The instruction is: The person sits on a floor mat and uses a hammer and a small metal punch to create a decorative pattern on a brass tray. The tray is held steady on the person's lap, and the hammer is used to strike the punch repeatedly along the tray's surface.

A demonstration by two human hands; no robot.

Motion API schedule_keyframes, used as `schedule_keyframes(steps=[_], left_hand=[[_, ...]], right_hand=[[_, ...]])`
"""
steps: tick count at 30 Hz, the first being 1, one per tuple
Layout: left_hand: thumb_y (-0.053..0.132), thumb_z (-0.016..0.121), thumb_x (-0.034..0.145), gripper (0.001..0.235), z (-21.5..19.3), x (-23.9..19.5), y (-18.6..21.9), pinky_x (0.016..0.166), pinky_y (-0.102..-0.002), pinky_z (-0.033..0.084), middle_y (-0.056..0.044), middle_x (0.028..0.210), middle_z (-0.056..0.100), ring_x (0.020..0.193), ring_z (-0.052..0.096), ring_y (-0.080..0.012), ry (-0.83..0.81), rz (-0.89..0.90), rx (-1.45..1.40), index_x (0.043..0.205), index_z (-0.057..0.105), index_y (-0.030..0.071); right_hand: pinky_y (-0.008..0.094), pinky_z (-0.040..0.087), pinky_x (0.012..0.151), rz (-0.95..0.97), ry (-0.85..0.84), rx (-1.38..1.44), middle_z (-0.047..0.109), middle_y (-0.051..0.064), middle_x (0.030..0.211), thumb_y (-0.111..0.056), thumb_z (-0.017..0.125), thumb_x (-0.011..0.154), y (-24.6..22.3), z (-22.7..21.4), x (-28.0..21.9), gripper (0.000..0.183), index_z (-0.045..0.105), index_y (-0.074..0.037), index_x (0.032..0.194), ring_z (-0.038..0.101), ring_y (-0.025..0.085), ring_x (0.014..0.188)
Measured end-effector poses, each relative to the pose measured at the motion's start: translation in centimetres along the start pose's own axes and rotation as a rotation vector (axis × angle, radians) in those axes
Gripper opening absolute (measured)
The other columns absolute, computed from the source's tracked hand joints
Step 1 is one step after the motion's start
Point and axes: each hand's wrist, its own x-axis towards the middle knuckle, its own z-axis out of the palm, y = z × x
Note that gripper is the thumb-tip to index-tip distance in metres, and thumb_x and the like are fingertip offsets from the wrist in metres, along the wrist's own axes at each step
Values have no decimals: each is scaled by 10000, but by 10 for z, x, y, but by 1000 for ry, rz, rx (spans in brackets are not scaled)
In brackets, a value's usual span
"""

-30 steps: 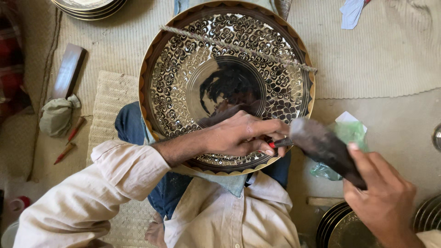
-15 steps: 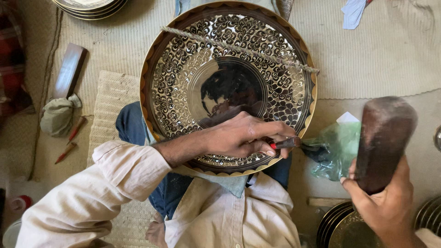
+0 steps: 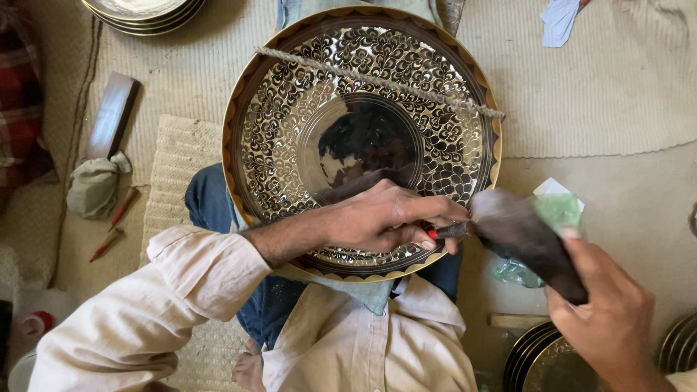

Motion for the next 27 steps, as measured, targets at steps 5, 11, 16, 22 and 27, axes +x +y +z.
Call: schedule_keyframes(steps=[5, 11, 16, 22, 27], left_hand=[[170, 646, 1040, 447, -1, 1, 1, 828, -324, 644, 36, 1196, 773, 1040, 785, -178, -2, 5, 1, 1456, 484, 135], [124, 672, 1024, 460, 0, -1, -2, 858, -332, 633, -7, 1208, 763, 1082, 771, -187, 6, 2, -25, 1446, 491, 121], [11, 591, 1103, 356, -3, -5, 0, 1018, -334, 631, -62, 1270, 718, 1229, 746, -210, 206, 23, -57, 1435, 513, 114], [-78, 637, 976, 453, 4, -60, 34, 649, -307, 556, -161, 1168, 757, 859, 697, -214, 885, -501, -300, 1372, 476, 71], [-129, 602, 1006, 427, 50, -81, 46, 947, -328, 632, -175, 1177, 699, 1094, 723, -211, 1138, -307, -228, 1351, 414, 39]], right_hand=[[403, 604, 740, -92, -40, -177, 723, 209, 1083, 6, 777, 678, 3, 6, -5, 803, 526, -51, 1440, 725, 300, 895], [448, 577, 747, -160, 110, -171, 701, 221, 1058, 34, 774, 646, 4, 24, -13, 876, 452, -86, 1452, 691, 354, 892], [335, 580, 792, 78, 311, 702, 667, 124, 991, 37, 770, 853, -3, 69, -23, 893, 266, -71, 1583, 678, 208, 851], [318, 600, 810, 277, 563, 1191, 628, 101, 963, 26, 715, 1010, -25, 151, -12, 772, 215, 39, 1598, 671, 177, 793], [312, 574, 726, 368, 508, 1261, 660, 94, 938, 20, 709, 970, -36, 129, 12, 704, 346, 88, 1569, 644, 163, 694]])
